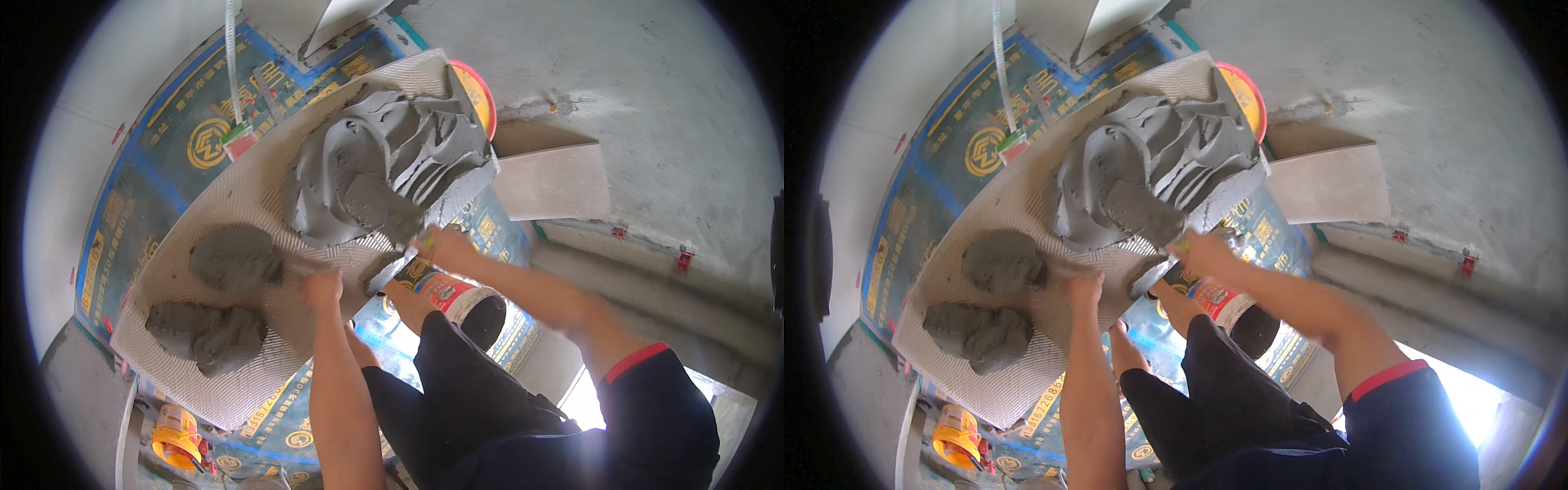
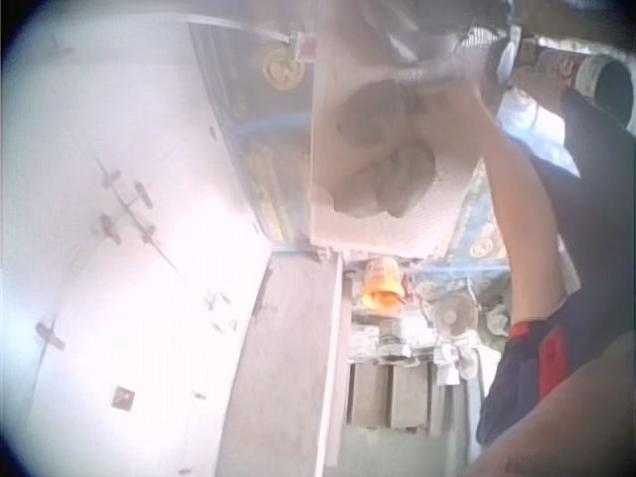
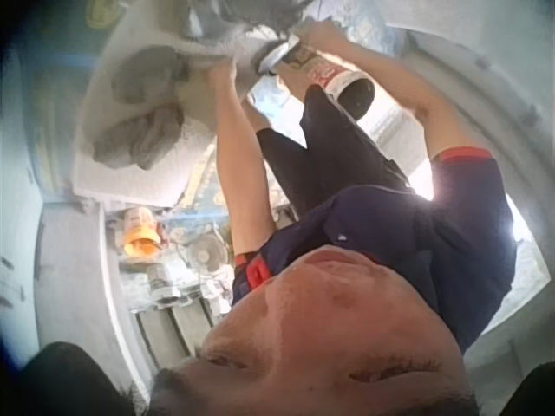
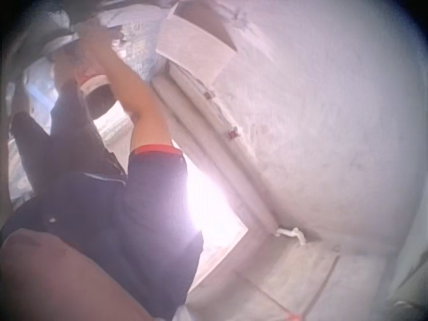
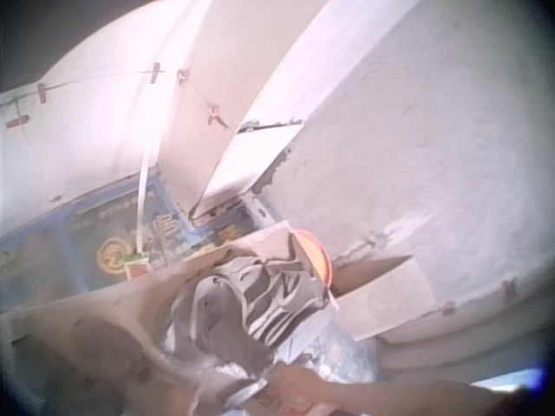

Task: The person applies mortar from a bucket onto the back of a large tile using a trowel, spreads the mortar evenly across the surface, and then presses the tile onto a wall.

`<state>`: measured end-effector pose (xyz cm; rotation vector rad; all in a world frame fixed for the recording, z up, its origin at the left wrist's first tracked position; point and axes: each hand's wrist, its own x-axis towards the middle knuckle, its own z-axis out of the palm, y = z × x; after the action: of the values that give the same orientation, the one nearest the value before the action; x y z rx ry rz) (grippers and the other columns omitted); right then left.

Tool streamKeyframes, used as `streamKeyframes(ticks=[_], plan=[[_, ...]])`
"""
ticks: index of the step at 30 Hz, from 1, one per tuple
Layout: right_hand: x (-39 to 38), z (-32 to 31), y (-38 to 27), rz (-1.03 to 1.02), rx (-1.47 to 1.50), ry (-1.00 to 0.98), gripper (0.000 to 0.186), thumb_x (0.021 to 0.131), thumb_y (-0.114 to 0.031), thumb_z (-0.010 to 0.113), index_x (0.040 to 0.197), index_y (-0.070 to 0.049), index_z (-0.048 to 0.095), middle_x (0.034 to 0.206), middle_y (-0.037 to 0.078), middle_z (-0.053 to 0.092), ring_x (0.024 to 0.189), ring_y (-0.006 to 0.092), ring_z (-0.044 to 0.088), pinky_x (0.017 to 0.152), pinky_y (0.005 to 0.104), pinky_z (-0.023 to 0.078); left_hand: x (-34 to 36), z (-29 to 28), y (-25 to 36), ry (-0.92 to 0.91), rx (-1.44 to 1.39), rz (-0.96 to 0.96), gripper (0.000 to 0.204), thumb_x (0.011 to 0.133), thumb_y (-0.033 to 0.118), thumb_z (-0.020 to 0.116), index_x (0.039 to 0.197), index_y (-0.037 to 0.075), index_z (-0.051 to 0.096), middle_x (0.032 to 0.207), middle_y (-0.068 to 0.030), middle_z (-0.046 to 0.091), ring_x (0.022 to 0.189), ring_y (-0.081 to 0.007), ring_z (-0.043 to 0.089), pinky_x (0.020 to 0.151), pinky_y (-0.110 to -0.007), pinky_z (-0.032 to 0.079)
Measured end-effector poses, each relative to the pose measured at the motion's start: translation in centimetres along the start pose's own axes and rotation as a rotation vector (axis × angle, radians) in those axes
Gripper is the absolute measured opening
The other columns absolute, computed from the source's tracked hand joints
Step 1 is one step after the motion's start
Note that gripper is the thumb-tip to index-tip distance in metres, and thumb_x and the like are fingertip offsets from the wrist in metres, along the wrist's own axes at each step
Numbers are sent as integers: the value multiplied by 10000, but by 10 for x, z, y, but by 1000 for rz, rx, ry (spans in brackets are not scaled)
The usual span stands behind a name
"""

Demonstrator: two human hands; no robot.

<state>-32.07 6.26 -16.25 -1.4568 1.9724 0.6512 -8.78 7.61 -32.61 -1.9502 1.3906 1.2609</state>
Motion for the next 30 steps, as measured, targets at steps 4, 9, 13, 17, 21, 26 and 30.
streamKeyframes(ticks=[4, 9, 13, 17, 21, 26, 30], plan=[[74, -89, 47, -41, -116, 125, 577, 839, -562, 432, 935, 1, 518, 829, 256, 610, 826, 382, 608, 714, 460, 474, -1, -9, 4, -69, -61, 82, 662, 721, 536, 603, 1002, -63, 605, 1085, -248, 563, 1047, -347, 537, 897, -402, 417], [77, -42, 45, -25, 445, 152, 605, 861, -533, 400, 958, 46, 546, 926, 280, 592, 931, 444, 550, 805, 475, 435, -9, -3, 13, -111, -71, -69, 691, 709, 534, 619, 1053, -65, 575, 1119, -253, 543, 1029, -368, 540, 897, -415, 416], [27, -6, 107, -2, 120, -42, 586, 849, -560, 396, 1061, -21, 481, 875, 250, 610, 861, 411, 590, 783, 461, 451, -22, 0, 16, 187, -29, -110, 743, 674, 535, 648, 1048, -100, 548, 1073, -266, 552, 993, -408, 542, 860, -437, 431], [119, -112, 153, -30, -104, 72, 550, 849, -551, 405, 999, -27, 474, 778, 204, 623, 764, 361, 620, 658, 449, 479, -16, 1, -6, 323, -83, 106, 770, 616, 488, 718, 1050, -117, 523, 1046, -269, 557, 976, -415, 542, 832, -438, 441], [163, -109, 178, 103, 297, 205, 571, 862, -552, 383, 853, -6, 552, 733, 199, 617, 738, 380, 609, 639, 451, 473, -16, 4, 14, 166, -183, -57, 725, 599, 394, 767, 1068, -99, 515, 1076, -258, 555, 996, -399, 535, 845, -436, 431], [83, -62, 180, -35, 224, -201, 618, 834, -590, 418, 1100, -37, 491, 839, 234, 607, 842, 389, 600, 760, 448, 467, -10, 9, -22, 315, -465, 153, 639, 589, 238, 800, 1040, -110, 512, 1019, -251, 571, 959, -370, 552, 830, -417, 429], [145, -128, 245, -69, -102, 35, 535, 833, -566, 441, 1028, -69, 486, 791, 149, 628, 714, 325, 626, 658, 428, 479, -18, 4, -3, 263, -407, -2, 590, 584, 205, 806, 992, -109, 518, 988, -249, 575, 937, -361, 558, 814, -405, 431]])
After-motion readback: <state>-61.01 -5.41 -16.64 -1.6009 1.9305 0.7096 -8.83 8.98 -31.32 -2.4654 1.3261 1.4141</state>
